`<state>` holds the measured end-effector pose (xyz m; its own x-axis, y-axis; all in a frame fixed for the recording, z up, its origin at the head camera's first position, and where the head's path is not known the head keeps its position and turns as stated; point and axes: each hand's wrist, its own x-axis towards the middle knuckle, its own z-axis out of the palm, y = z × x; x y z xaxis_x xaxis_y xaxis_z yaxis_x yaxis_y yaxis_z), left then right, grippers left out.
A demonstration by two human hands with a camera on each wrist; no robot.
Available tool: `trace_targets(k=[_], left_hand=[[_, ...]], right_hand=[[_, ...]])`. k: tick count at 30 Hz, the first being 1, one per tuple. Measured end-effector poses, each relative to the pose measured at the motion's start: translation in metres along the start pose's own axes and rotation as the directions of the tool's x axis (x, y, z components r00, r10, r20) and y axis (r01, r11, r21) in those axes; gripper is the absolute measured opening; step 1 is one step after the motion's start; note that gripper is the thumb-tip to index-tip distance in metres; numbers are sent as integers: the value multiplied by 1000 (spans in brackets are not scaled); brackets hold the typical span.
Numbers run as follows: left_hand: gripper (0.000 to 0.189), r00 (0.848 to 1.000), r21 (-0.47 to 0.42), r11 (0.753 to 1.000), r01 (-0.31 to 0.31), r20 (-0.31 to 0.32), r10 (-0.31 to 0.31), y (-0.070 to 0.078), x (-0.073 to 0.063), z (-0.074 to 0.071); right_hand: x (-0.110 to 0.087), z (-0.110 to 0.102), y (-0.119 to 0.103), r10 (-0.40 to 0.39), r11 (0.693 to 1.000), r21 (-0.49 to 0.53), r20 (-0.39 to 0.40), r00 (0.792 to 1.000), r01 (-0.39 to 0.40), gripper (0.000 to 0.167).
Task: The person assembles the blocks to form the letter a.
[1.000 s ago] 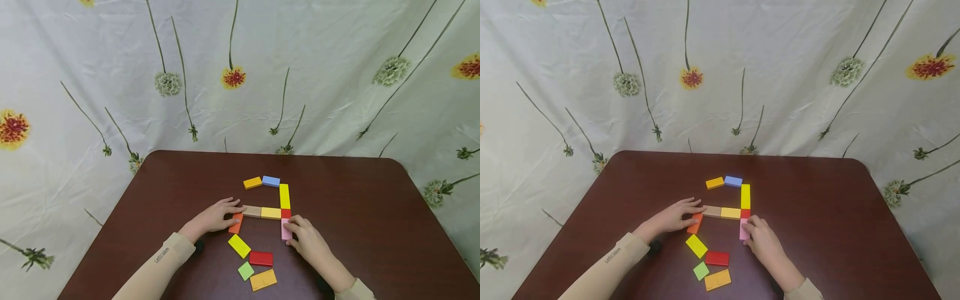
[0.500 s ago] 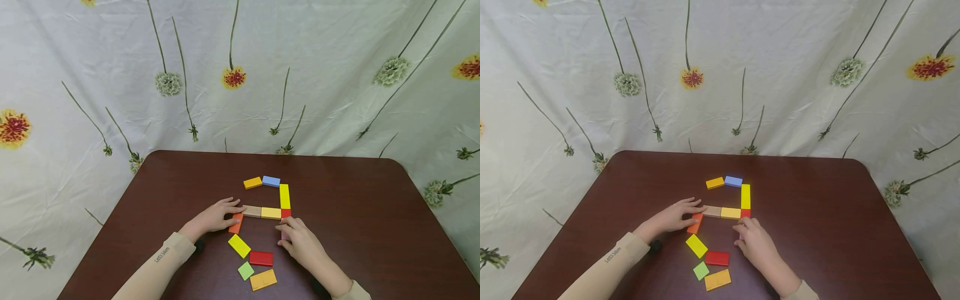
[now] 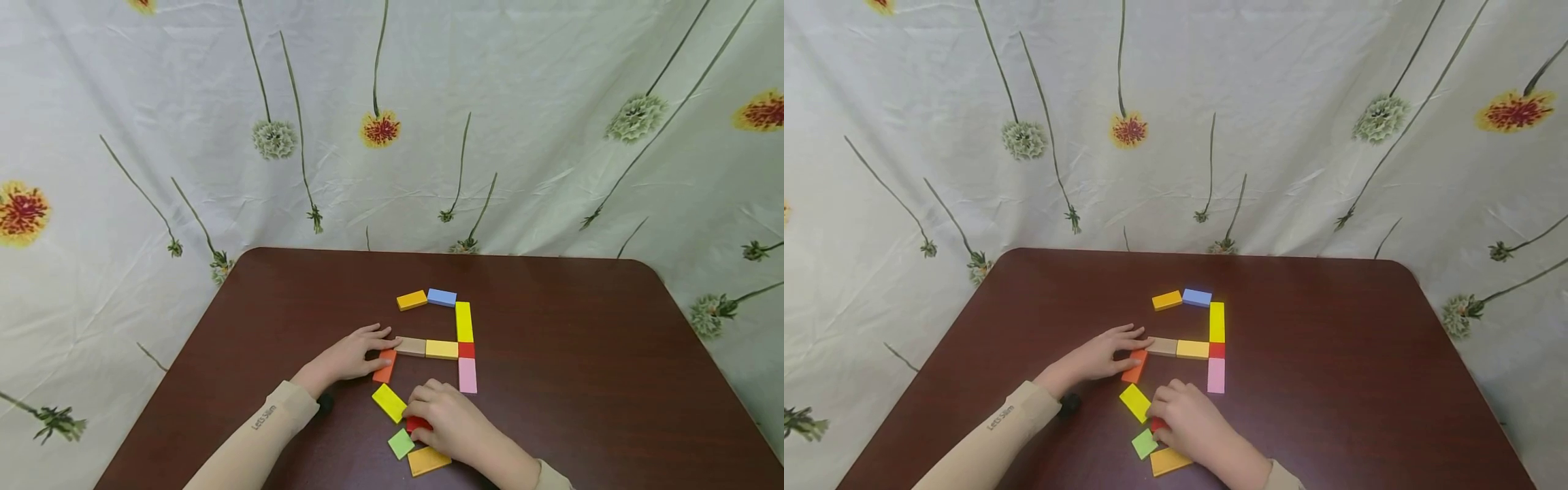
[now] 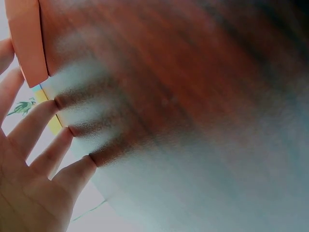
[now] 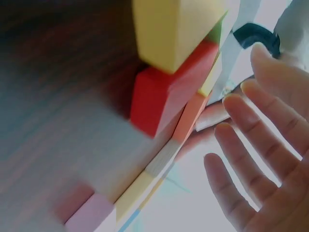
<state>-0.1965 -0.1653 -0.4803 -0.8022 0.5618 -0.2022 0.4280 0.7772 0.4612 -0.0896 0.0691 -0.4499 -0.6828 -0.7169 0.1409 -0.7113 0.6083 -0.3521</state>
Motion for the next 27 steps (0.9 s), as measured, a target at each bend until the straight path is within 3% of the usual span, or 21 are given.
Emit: trace_targets(k=[10,27], left_hand=[[51,1000,-1,1000,-24,-6,24,-2,0,1],[51,999,1,999,-32,-6,32,-1,0,-1]], right_hand=[[9,11,-10,-78,996,-37,88,993,82,25],[9,24,-13,-154,973,-170,18,988,155,25]])
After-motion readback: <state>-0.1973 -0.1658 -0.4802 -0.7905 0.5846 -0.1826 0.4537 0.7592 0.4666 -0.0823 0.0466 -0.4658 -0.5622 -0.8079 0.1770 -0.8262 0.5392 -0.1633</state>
